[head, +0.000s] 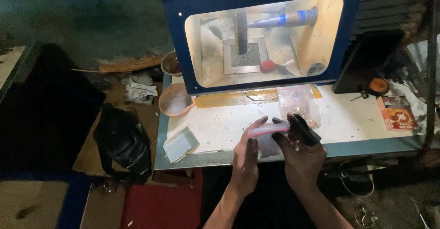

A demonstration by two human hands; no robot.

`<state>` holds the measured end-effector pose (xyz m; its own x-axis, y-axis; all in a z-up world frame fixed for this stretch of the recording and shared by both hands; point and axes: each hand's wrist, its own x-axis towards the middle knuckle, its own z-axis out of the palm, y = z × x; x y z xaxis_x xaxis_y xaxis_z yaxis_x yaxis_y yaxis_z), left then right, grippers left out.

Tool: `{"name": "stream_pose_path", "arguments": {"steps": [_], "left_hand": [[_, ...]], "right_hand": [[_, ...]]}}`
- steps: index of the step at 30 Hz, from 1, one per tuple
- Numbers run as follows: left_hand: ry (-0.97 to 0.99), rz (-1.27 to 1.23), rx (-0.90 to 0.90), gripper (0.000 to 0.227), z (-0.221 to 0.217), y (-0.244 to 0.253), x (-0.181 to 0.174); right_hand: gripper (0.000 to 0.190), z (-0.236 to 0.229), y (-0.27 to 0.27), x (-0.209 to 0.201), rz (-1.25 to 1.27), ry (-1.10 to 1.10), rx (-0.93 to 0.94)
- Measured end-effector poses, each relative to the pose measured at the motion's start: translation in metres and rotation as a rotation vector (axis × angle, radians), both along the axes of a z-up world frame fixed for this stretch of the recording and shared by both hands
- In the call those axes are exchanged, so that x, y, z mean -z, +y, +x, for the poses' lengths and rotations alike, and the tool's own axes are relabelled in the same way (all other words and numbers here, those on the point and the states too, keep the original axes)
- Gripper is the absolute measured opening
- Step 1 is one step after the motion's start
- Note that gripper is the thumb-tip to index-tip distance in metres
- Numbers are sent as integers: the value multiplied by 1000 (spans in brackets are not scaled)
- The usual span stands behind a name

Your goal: Organizing and bagging finished jewelry pieces at a workbench, including inspecting chains and cleaning the work area.

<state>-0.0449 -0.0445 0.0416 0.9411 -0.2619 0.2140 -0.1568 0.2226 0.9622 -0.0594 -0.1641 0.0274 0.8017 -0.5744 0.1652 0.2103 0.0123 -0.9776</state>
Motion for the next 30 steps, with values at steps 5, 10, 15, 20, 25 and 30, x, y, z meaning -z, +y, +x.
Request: {"name": "stream_pose_path", "arguments": {"steps": [5,10,15,20,25,30], "left_hand": [[-84,-27,-24,49,0,-4,3],[-154,30,-97,42,0,-6,4],[5,-131,-241,28,2,-4,19],[-56,-166,-319,13,6,2,18],[-55,-162,-333,15,5,5,22],[-244,-201,-222,11,7,8,15]], "right_hand": [[58,1,-7,14,-26,-12,33],[51,2,-8,12,133,-48,8],[54,8,-19,25,285,-148,-91],[55,3,-18,16,338,-80,-137],[53,-6,-20,20,393,-134,-237],[46,-7,-25,30,339,-176,-239]]}}
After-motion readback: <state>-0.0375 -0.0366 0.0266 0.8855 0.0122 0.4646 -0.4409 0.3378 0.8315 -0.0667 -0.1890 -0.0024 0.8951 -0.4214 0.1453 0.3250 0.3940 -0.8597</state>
